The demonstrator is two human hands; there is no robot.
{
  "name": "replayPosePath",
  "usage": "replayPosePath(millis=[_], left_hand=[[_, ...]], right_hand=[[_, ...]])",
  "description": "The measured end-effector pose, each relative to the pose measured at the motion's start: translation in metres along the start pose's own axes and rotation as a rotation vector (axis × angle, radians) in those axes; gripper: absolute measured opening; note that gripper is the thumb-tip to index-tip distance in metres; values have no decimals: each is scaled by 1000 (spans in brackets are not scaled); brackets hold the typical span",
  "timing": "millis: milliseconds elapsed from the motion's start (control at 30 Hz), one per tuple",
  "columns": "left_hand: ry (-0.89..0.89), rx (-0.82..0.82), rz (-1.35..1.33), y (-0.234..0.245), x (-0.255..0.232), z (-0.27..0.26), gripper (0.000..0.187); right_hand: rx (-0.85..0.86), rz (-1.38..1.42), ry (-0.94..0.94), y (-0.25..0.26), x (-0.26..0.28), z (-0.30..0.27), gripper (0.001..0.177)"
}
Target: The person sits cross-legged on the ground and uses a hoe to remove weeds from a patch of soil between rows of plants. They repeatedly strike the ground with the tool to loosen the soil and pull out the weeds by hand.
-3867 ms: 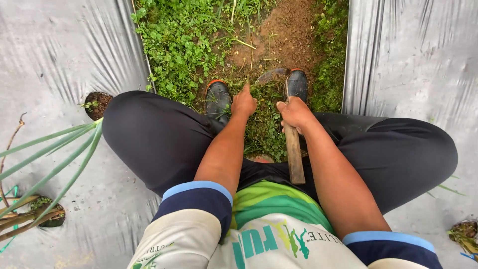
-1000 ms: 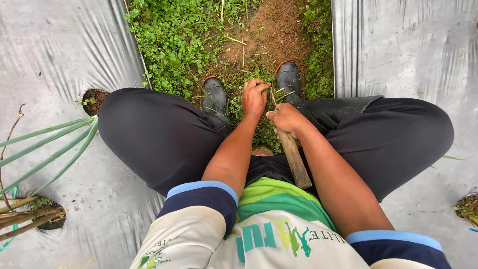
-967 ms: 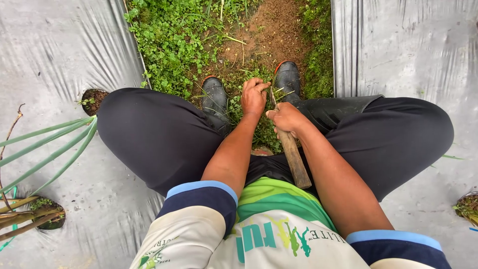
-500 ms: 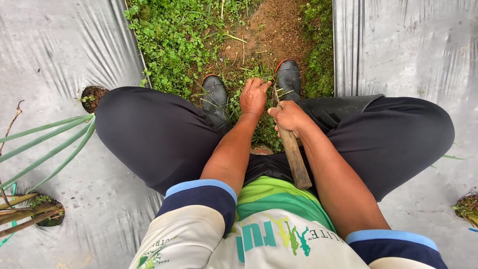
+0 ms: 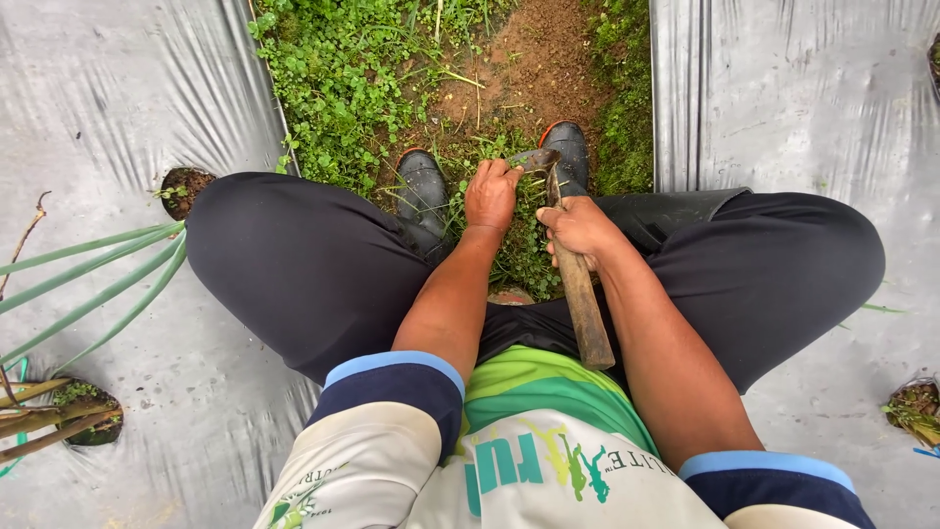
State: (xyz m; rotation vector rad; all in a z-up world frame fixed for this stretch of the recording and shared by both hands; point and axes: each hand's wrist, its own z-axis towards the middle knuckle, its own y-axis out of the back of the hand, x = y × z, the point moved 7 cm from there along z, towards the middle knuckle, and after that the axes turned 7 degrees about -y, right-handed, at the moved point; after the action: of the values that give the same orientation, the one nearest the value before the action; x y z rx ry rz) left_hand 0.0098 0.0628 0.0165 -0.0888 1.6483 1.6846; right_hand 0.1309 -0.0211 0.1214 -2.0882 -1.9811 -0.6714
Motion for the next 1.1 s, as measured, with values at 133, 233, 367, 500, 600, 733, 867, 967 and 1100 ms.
replayPosePath(millis=[133, 233, 367, 500, 600, 733, 867, 967, 1100], left_hand=[[167, 83, -93, -4, 16, -5, 17], [377, 173, -134, -23, 44, -18, 14], [401, 298, -1, -34, 55, -22, 9], [603, 336, -203, -11, 49, -10, 22], [676, 361, -355, 37, 28, -2, 20], [714, 402, -388, 25, 36, -11, 22], [610, 597, -197, 5, 39, -23, 37], [476, 834, 52, -21, 57, -46, 59], [391, 870, 236, 7, 43, -37, 39]], right_hand=[[-25, 43, 4, 5, 7, -12, 36], [-95, 121, 11, 16, 22, -27, 29], [-78, 211, 71, 25, 30, -29, 26], [29, 312, 105, 15, 30, -29, 25], [32, 397, 64, 11, 26, -30, 20], [73, 432, 77, 4, 24, -28, 20], [68, 434, 87, 2, 23, -41, 18], [49, 402, 105, 2, 20, -52, 18], [42, 326, 149, 5, 14, -63, 24]])
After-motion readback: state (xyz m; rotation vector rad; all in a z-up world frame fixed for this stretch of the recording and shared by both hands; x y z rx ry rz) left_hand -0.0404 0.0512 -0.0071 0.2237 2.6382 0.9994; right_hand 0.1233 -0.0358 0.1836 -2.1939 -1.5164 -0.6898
